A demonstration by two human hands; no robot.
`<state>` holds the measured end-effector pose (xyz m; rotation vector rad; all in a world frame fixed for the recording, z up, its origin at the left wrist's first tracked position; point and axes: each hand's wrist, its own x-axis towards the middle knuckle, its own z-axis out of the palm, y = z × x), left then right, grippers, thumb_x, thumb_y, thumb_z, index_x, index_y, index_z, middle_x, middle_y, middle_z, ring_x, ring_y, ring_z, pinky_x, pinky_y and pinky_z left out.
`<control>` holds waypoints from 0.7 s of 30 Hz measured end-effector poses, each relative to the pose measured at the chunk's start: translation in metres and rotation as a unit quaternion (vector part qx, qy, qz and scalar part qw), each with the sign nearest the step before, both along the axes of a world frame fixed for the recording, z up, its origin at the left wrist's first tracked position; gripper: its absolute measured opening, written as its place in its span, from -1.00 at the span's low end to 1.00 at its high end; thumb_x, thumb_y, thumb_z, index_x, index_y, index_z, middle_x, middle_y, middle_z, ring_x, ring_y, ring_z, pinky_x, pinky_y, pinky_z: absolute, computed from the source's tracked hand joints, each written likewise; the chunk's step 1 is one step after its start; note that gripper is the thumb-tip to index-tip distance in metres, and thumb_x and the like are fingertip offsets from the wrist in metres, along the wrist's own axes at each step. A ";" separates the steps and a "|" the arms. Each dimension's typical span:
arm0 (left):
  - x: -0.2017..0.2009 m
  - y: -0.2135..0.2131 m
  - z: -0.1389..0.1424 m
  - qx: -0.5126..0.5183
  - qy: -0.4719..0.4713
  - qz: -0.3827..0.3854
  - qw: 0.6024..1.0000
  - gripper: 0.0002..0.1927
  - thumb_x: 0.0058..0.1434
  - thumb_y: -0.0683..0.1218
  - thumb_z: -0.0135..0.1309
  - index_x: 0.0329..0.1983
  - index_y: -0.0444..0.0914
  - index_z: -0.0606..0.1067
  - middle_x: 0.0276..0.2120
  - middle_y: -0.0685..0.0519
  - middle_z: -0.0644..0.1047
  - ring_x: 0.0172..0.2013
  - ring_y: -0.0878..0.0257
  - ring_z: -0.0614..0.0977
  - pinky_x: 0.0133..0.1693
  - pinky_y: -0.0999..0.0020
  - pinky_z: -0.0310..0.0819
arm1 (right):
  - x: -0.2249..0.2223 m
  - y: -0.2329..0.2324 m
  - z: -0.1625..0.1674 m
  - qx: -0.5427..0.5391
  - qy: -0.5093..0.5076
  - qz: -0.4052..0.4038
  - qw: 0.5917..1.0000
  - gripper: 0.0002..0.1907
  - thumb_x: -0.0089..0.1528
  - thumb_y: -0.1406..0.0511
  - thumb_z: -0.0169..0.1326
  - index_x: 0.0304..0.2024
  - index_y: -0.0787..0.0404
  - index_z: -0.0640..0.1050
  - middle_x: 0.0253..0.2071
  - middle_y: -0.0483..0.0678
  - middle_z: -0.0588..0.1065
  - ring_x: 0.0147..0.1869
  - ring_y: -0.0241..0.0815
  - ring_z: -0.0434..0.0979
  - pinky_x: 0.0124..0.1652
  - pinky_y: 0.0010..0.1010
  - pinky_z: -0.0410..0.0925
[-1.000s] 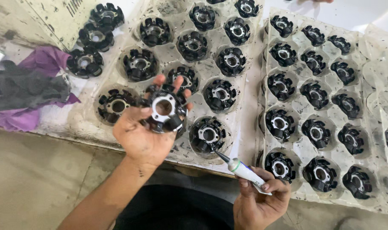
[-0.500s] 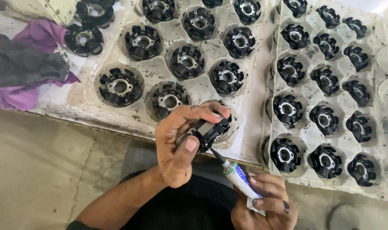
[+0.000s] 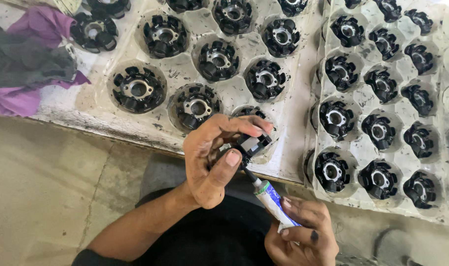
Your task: The person holds a rotor assembly with black rubber pieces in one hand and squeezes black adhesive from a tube onto the rubber segments, rotating the part to reach each segment. They place the finished part back into a molded tray, pick up the next rotor, and at one point wipe the tube tip with a cloth.
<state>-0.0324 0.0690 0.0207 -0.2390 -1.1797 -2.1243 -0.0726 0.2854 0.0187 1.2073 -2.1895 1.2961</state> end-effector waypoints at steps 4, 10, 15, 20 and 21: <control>0.000 0.002 -0.004 0.009 0.000 0.006 1.000 -0.65 0.55 -0.05 0.00 0.13 -0.47 0.39 0.06 -0.28 0.55 0.16 0.11 0.53 0.29 0.24 0.35 | 0.001 0.002 0.000 0.030 0.015 0.010 0.999 -0.55 -0.12 0.56 0.26 -0.41 0.07 0.30 -0.23 0.05 0.50 -0.12 0.06 0.64 -0.15 -0.24 0.55; 0.000 0.002 -0.005 -0.001 -0.026 0.016 1.000 -0.62 0.55 -0.01 -0.01 0.13 -0.47 0.39 0.08 -0.30 0.55 0.14 0.14 0.54 0.27 0.26 0.35 | 0.003 0.004 0.000 0.039 0.009 -0.011 0.999 -0.56 -0.06 0.55 0.29 -0.40 0.10 0.30 -0.21 0.05 0.53 -0.11 0.02 0.66 -0.17 -0.31 0.55; -0.007 0.003 -0.009 0.032 -0.017 0.014 0.999 -0.61 0.56 0.02 0.01 0.12 -0.45 0.39 0.08 -0.29 0.54 0.10 0.13 0.54 0.27 0.25 0.37 | -0.001 0.001 0.000 0.030 0.014 -0.011 0.999 -0.57 -0.05 0.57 0.25 -0.41 0.10 0.29 -0.22 0.05 0.52 -0.10 0.04 0.65 -0.14 -0.28 0.54; -0.015 0.006 -0.013 0.182 0.013 -0.018 0.983 -0.60 0.50 0.05 -0.01 0.13 -0.39 0.37 0.08 -0.31 0.52 0.07 -0.04 0.58 0.12 0.09 0.48 | 0.002 -0.008 0.002 0.021 0.004 -0.050 0.999 -0.50 -0.01 0.60 0.28 -0.35 0.14 0.23 -0.22 0.07 0.50 -0.11 0.04 0.65 -0.14 -0.27 0.55; -0.016 0.007 -0.014 0.239 0.021 -0.036 0.970 -0.60 0.47 0.05 -0.02 0.14 -0.36 0.36 0.08 -0.31 0.51 0.08 -0.11 0.59 0.07 0.03 0.51 | 0.003 -0.010 0.002 0.022 0.000 -0.061 0.998 -0.47 0.00 0.60 0.30 -0.31 0.15 0.21 -0.22 0.07 0.50 -0.12 0.02 0.64 -0.15 -0.28 0.53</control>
